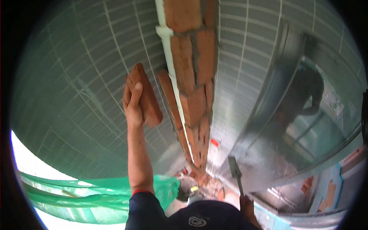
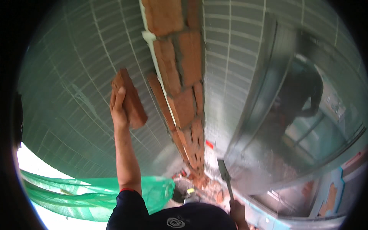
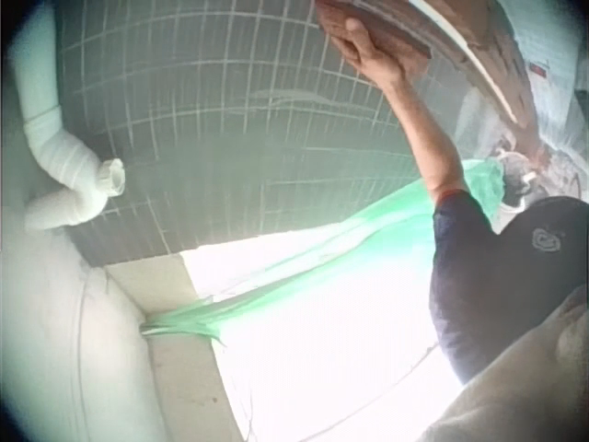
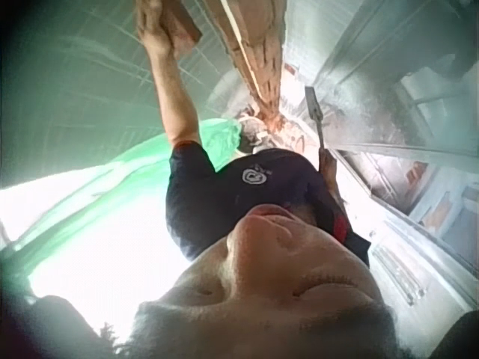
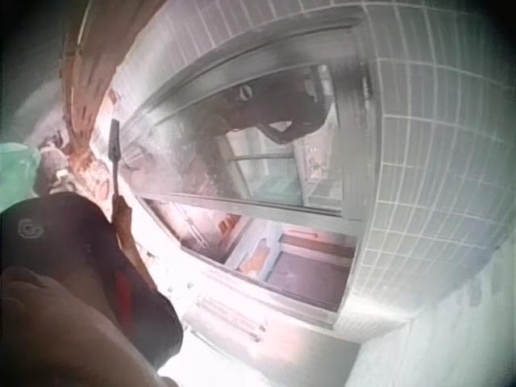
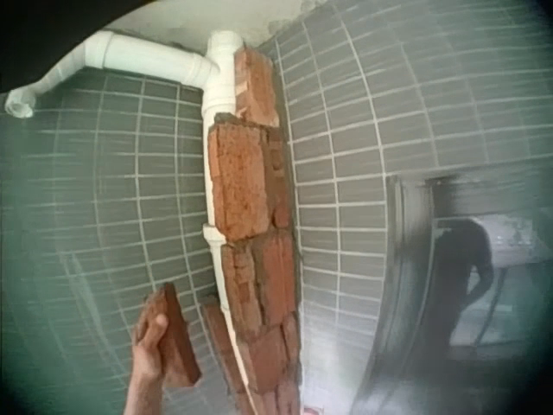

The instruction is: The person lays bricks against a tiled wall by applying mortar with a trowel, picking up bricks from a stack, and positioning them into a column.

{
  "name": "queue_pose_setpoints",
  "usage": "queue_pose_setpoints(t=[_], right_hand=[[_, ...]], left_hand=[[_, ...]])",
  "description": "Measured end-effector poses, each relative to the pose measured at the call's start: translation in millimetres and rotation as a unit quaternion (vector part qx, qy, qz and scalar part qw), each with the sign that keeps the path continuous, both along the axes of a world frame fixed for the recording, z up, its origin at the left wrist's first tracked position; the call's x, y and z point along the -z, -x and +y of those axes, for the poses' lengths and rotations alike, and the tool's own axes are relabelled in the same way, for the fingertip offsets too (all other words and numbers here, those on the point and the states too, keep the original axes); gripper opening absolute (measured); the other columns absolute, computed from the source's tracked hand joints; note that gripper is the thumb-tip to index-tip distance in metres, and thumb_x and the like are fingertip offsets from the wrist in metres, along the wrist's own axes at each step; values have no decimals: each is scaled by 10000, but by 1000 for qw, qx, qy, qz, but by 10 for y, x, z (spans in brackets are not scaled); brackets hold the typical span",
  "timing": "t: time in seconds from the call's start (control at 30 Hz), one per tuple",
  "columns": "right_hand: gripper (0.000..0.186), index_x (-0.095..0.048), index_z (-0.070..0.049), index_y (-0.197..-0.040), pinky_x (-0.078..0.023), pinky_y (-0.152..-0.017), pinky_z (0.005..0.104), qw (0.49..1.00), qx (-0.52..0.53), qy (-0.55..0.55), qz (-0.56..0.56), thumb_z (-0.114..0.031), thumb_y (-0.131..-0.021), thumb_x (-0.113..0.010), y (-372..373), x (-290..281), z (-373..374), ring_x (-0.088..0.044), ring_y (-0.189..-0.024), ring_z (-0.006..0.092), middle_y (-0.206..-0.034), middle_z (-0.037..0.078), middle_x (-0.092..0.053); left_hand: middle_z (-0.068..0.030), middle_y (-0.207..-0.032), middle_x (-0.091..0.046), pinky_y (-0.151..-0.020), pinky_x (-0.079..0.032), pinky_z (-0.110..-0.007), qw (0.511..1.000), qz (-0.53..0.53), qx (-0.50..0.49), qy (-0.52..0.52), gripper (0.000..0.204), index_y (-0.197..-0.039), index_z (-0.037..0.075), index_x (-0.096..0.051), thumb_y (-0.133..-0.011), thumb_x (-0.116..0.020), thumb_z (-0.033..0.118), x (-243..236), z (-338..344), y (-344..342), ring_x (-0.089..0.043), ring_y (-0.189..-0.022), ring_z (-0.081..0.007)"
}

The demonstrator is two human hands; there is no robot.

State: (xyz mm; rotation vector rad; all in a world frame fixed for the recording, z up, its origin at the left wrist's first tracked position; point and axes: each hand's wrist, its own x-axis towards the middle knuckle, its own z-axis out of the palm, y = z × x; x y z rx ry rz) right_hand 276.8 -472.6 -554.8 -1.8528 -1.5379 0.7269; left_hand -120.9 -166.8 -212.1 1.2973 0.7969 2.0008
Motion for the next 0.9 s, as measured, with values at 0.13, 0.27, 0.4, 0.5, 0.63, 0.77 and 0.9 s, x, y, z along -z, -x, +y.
queue_pose_setpoints(t=[0.13,0.27,0.4,0.5,0.63,0.77,0.9], right_hand=[[405,-526,-8,-771,-390,-529,429,997,-25,36,60,-364,-953,-457,173,-701,467,-520,-558,352,-615,205,-522],[312,-585,-37,-838,-444,-536,423,995,-98,8,26,-327,-936,-523,181,-665,648,-590,-591,368,-635,185,-575],[325,-607,-46,-865,-451,-571,438,987,-128,94,14,-351,-934,-523,174,-534,645,-600,-635,379,-658,180,-600],[357,-621,-48,-876,-459,-589,455,980,-138,142,-1,-381,-935,-508,125,-359,578,-612,-662,385,-686,185,-619],[354,-618,-49,-868,-459,-584,452,974,-176,144,-13,-377,-936,-504,111,-436,627,-605,-653,393,-680,184,-614],[318,-576,-54,-830,-458,-556,439,972,-233,-26,11,-345,-931,-497,77,-845,645,-595,-625,390,-641,175,-591],[311,-587,-55,-866,-490,-550,444,949,-207,204,-119,-339,-925,-476,8,-326,680,-622,-639,367,-663,139,-622]], left_hand=[[-133,-985,-619,-732,-557,-393,903,-68,302,299,658,-1369,27,-390,-835,-646,315,1394,-652,-240,-635,-843,-252],[-148,-987,-621,-717,-555,-395,735,-150,409,519,607,-1305,26,-450,-795,-683,258,2379,-1180,-626,-643,-797,-281],[-161,-999,-625,-732,-547,-413,640,-177,452,596,529,-1256,6,-493,-821,-649,265,2773,-1480,-773,-639,-821,-296],[-180,-999,-618,-740,-548,-411,602,-203,474,610,543,-1264,-24,-473,-865,-608,320,3059,-1559,-780,-643,-826,-322],[-239,-995,-597,-765,-515,-423,580,-242,490,604,531,-1301,-21,-425,-909,-507,327,3243,-1619,-715,-617,-840,-362],[-264,-1011,-586,-747,-518,-452,514,-305,554,579,526,-1307,-32,-416,-926,-480,325,3559,-1597,-625,-599,-873,-391],[-245,-1032,-603,-721,-542,-461,523,-272,467,659,509,-1306,-37,-432,-912,-505,277,3202,-1607,-740,-625,-824,-398]])
